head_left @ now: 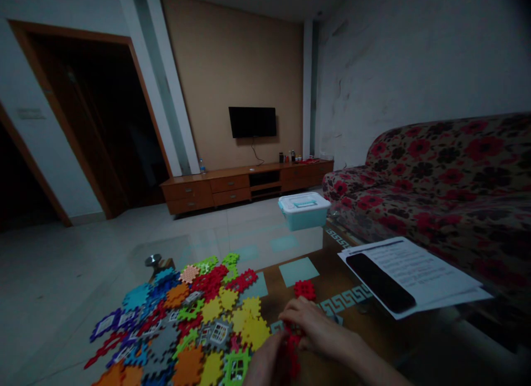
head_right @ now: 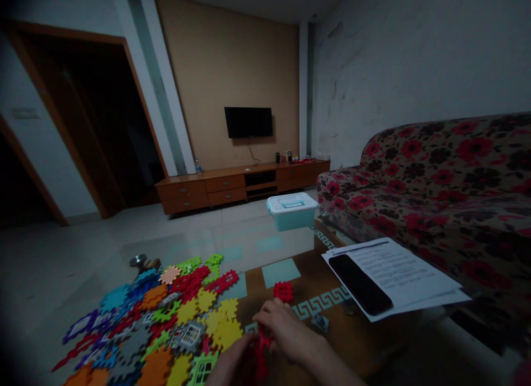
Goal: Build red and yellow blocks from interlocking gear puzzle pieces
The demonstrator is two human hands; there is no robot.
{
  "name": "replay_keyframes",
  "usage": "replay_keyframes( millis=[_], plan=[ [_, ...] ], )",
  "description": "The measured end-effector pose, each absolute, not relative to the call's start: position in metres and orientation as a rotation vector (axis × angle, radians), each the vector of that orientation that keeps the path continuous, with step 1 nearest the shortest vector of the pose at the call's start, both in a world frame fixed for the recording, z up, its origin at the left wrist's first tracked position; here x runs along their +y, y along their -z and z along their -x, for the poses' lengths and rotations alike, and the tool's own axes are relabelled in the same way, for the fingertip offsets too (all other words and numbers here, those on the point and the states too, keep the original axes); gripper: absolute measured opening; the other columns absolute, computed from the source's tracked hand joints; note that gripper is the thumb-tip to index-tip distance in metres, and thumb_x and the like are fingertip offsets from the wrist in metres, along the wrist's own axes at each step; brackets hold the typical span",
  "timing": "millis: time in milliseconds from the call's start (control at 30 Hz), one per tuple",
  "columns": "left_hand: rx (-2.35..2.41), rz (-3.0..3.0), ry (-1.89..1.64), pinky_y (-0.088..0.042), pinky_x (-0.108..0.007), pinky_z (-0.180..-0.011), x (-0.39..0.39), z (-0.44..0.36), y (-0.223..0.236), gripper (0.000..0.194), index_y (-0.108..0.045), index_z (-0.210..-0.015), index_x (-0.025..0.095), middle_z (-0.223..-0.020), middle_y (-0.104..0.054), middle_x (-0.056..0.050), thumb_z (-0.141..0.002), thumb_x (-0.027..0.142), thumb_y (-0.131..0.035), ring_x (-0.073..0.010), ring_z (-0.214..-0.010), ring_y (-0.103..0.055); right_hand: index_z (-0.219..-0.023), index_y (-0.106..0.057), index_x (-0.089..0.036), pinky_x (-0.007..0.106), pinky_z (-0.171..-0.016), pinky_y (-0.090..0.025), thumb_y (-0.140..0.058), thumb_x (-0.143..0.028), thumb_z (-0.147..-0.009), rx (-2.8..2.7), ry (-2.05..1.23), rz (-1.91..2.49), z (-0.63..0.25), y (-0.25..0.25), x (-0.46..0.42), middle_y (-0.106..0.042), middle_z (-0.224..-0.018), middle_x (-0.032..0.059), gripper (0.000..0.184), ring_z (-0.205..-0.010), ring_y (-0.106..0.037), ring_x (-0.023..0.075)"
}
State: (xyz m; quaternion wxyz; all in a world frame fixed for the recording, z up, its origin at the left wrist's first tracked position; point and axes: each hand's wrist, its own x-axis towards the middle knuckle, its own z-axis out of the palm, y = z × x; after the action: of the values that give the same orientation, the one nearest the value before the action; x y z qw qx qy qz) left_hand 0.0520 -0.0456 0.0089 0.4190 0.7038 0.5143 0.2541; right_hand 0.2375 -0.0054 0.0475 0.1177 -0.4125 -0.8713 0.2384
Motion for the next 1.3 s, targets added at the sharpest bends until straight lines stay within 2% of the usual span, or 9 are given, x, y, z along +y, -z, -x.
replay_keyframes(
  millis=[167, 367, 500, 633, 733, 900, 1000, 1100, 1300],
  plan=[
    [1.337, -1.928, -0.560, -0.046, -0.027, -0.078, -0.050, -0.061, -0.021, 0.035, -0.070, -0.093, 0.020, -0.090, -0.067, -0.003, -0.065, 0.008, -0.053, -0.0187, -0.086, -0.060, -0.122, -0.057, -0.024, 0.037, -0.097, -0.035, -0.073, -0.015, -0.068, -2.471, -0.645, 1.423, -0.240, -0.044, -0.014, -0.058, -0.119, 0.0091, 0.057, -0.112, -0.050, 0.0282],
    [1.551, -1.873, -0.521, -0.047, -0.026, -0.081, -0.052, -0.067, -0.035, 0.027, -0.062, -0.108, 0.020, -0.100, -0.061, -0.003, -0.081, 0.019, -0.055, -0.0171, -0.092, -0.060, -0.122, -0.054, -0.018, 0.042, -0.096, -0.037, -0.059, -0.015, -0.071, -2.503, -0.634, 1.430, -0.238, -0.046, -0.020, -0.053, -0.118, 0.0155, 0.051, -0.114, -0.048, 0.0319],
    [1.749, -2.073, -0.275, -0.044, -0.033, -0.093, -0.061, -0.064, -0.030, 0.043, -0.057, -0.121, 0.017, -0.121, -0.056, -0.013, -0.079, 0.024, -0.060, -0.0254, -0.110, -0.056, -0.118, -0.054, -0.018, 0.037, -0.095, -0.037, -0.061, -0.010, -0.064, -2.429, -0.635, 1.399, -0.244, -0.035, -0.020, -0.050, -0.117, 0.0137, 0.055, -0.113, -0.047, 0.0296],
    [1.688, -2.217, -0.021, -0.041, -0.042, -0.096, -0.061, -0.063, -0.012, 0.049, -0.060, -0.120, 0.021, -0.128, -0.057, -0.012, -0.073, 0.028, -0.068, -0.0320, -0.117, -0.050, -0.109, -0.057, -0.019, 0.031, -0.088, -0.040, -0.059, -0.003, -0.060, -2.365, -0.650, 1.439, -0.251, -0.020, -0.014, -0.051, -0.116, 0.0104, 0.052, -0.106, -0.052, 0.0245],
    [1.576, -2.254, -0.006, -0.037, -0.041, -0.100, -0.057, -0.064, -0.004, 0.047, -0.060, -0.122, 0.026, -0.130, -0.058, -0.009, -0.076, 0.019, -0.061, -0.0297, -0.122, -0.047, -0.104, -0.061, -0.020, 0.030, -0.085, -0.040, -0.058, -0.004, -0.065, -2.329, -0.706, 1.484, -0.256, -0.018, -0.008, -0.058, -0.109, 0.0084, 0.042, -0.100, -0.056, 0.0229],
    [1.811, -2.099, 0.001, -0.044, -0.034, -0.091, -0.057, -0.071, -0.010, 0.044, -0.059, -0.118, 0.017, -0.121, -0.056, -0.012, -0.074, 0.018, -0.061, -0.0257, -0.109, -0.056, -0.103, -0.066, -0.021, 0.028, -0.087, -0.040, -0.057, -0.007, -0.072, -2.252, -0.827, 1.495, -0.266, -0.038, -0.002, -0.067, -0.106, 0.0058, 0.035, -0.101, -0.059, 0.0214],
    [1.895, -2.065, -0.043, -0.049, -0.033, -0.085, -0.058, -0.073, -0.015, 0.037, -0.059, -0.117, 0.017, -0.118, -0.057, -0.012, -0.081, 0.021, -0.058, -0.0239, -0.101, -0.061, -0.106, -0.066, -0.021, 0.025, -0.076, -0.043, -0.057, -0.005, -0.070, -2.217, -0.853, 1.550, -0.275, -0.047, 0.001, -0.068, -0.100, 0.0040, 0.040, -0.089, -0.062, 0.0186],
    [1.704, -2.256, -0.089, -0.046, -0.036, -0.095, -0.056, -0.065, -0.017, 0.051, -0.059, -0.122, 0.021, -0.124, -0.058, -0.012, -0.073, 0.012, -0.067, -0.0271, -0.113, -0.056, -0.100, -0.068, -0.020, 0.023, -0.063, -0.041, -0.061, -0.004, -0.064, -2.209, -0.884, 1.611, -0.284, -0.046, 0.005, -0.067, -0.087, 0.0015, 0.040, -0.076, -0.061, 0.0174],
    [1.354, -2.339, -0.085, -0.047, -0.045, -0.096, -0.052, -0.047, -0.015, 0.036, -0.063, -0.117, 0.037, -0.131, -0.059, -0.007, -0.083, 0.024, -0.065, -0.0313, -0.119, -0.053, -0.108, -0.066, -0.023, 0.030, -0.086, -0.039, -0.084, -0.017, -0.051, -2.297, -0.819, 1.575, -0.291, -0.037, 0.006, -0.059, -0.113, 0.0059, 0.060, -0.106, -0.052, 0.0254]
  ],
)
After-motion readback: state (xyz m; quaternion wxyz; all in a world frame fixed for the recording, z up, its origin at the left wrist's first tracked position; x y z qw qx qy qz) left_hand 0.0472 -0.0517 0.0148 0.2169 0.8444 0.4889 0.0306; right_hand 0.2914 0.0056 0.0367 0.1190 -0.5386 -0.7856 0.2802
